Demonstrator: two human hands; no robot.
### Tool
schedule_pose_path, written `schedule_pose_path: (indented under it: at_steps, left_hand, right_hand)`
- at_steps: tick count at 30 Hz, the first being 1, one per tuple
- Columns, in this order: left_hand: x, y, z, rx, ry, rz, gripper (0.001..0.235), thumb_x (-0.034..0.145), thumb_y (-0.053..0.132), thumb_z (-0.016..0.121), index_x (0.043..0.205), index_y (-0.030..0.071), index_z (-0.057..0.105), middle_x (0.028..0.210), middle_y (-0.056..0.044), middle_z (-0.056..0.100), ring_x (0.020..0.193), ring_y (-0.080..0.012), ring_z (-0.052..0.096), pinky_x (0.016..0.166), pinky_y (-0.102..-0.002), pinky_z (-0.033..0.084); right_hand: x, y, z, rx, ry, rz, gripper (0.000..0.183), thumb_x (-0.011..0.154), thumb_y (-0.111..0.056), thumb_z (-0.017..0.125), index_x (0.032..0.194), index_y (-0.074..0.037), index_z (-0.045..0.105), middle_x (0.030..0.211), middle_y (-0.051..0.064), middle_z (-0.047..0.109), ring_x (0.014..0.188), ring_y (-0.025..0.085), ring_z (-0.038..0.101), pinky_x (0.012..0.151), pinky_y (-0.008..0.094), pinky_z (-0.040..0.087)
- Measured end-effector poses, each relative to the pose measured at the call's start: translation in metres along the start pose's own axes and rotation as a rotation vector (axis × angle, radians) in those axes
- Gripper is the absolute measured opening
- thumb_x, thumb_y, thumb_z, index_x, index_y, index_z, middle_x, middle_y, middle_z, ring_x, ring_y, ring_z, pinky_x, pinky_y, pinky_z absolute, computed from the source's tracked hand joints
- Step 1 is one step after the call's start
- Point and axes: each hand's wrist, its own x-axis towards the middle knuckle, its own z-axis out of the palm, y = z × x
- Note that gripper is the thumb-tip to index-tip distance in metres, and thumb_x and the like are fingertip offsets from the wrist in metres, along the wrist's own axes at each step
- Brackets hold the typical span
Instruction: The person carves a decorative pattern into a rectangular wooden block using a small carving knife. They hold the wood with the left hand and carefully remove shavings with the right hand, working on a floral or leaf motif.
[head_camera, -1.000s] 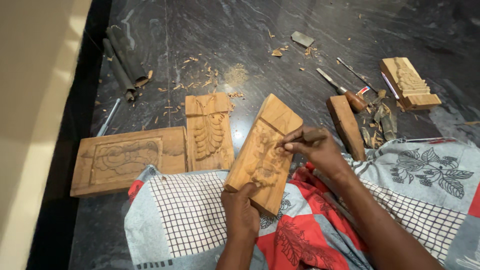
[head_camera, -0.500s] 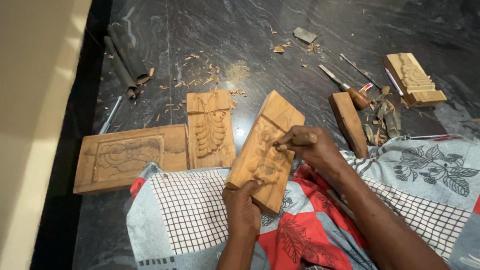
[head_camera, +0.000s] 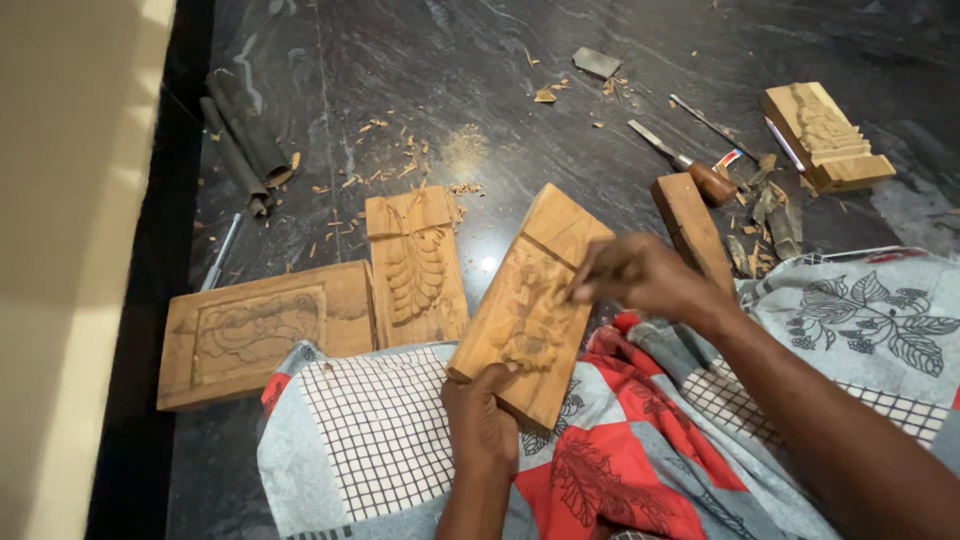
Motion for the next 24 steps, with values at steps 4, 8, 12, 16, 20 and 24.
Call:
schedule_pose_path:
  at_steps: [4, 8, 12, 16, 20, 24]
  left_hand:
    - [0.005, 0.001, -0.002, -0.054, -0.016, -0.052, 0.040, 0.071, -0.011, 0.066, 0.111, -0.011, 0.065, 0.099, -0.014, 0.071, 0.089, -0.0254, 0.070, 0.081, -0.037, 0.057]
    - [0.007, 0.001, -0.002, -0.078, -0.012, -0.067, 0.041, 0.071, -0.011, 0.066, 0.112, -0.009, 0.064, 0.101, -0.014, 0.071, 0.091, -0.0252, 0.069, 0.083, -0.037, 0.057]
    - [0.005, 0.003, -0.001, -0.103, -0.026, -0.082, 0.041, 0.073, -0.010, 0.065, 0.114, -0.010, 0.064, 0.102, -0.014, 0.072, 0.091, -0.0254, 0.070, 0.084, -0.036, 0.056]
    - [0.005, 0.003, -0.002, -0.105, 0.012, -0.103, 0.040, 0.073, -0.010, 0.065, 0.114, -0.008, 0.063, 0.101, -0.013, 0.071, 0.092, -0.0247, 0.070, 0.085, -0.037, 0.057]
    - [0.008, 0.000, -0.004, -0.121, -0.001, -0.091, 0.040, 0.073, -0.011, 0.065, 0.113, -0.008, 0.063, 0.101, -0.013, 0.071, 0.091, -0.0246, 0.070, 0.085, -0.037, 0.057]
    - [0.010, -0.002, -0.007, -0.123, -0.018, -0.103, 0.039, 0.074, -0.012, 0.065, 0.112, -0.011, 0.063, 0.099, -0.016, 0.070, 0.089, -0.0270, 0.070, 0.084, -0.039, 0.058]
  right_hand:
    - [-0.013, 0.005, -0.003, 0.303, 0.285, -0.026, 0.010, 0.083, -0.004, 0.078, 0.090, 0.003, 0.079, 0.094, 0.010, 0.076, 0.089, 0.018, 0.076, 0.082, 0.031, 0.063]
    - [-0.017, 0.005, 0.034, 0.389, 0.389, 0.029, 0.009, 0.086, -0.004, 0.076, 0.089, 0.004, 0.079, 0.094, 0.010, 0.076, 0.085, 0.016, 0.074, 0.077, 0.031, 0.062]
    - [-0.015, 0.004, 0.061, 0.273, 0.450, 0.119, 0.010, 0.085, -0.008, 0.080, 0.090, 0.000, 0.078, 0.086, 0.009, 0.078, 0.077, 0.013, 0.068, 0.070, 0.030, 0.056]
    - [-0.009, 0.001, 0.061, 0.182, 0.447, 0.091, 0.009, 0.084, -0.013, 0.080, 0.084, -0.004, 0.077, 0.085, 0.003, 0.078, 0.077, 0.011, 0.071, 0.068, 0.029, 0.059]
    - [0.000, -0.012, 0.060, -0.088, 0.391, 0.122, 0.015, 0.084, -0.019, 0.082, 0.088, -0.008, 0.073, 0.073, 0.006, 0.074, 0.064, 0.017, 0.066, 0.060, 0.034, 0.054]
    - [0.005, -0.026, 0.062, -0.253, 0.335, 0.075, 0.012, 0.085, -0.020, 0.075, 0.088, -0.010, 0.069, 0.070, 0.010, 0.071, 0.061, 0.023, 0.069, 0.058, 0.037, 0.055]
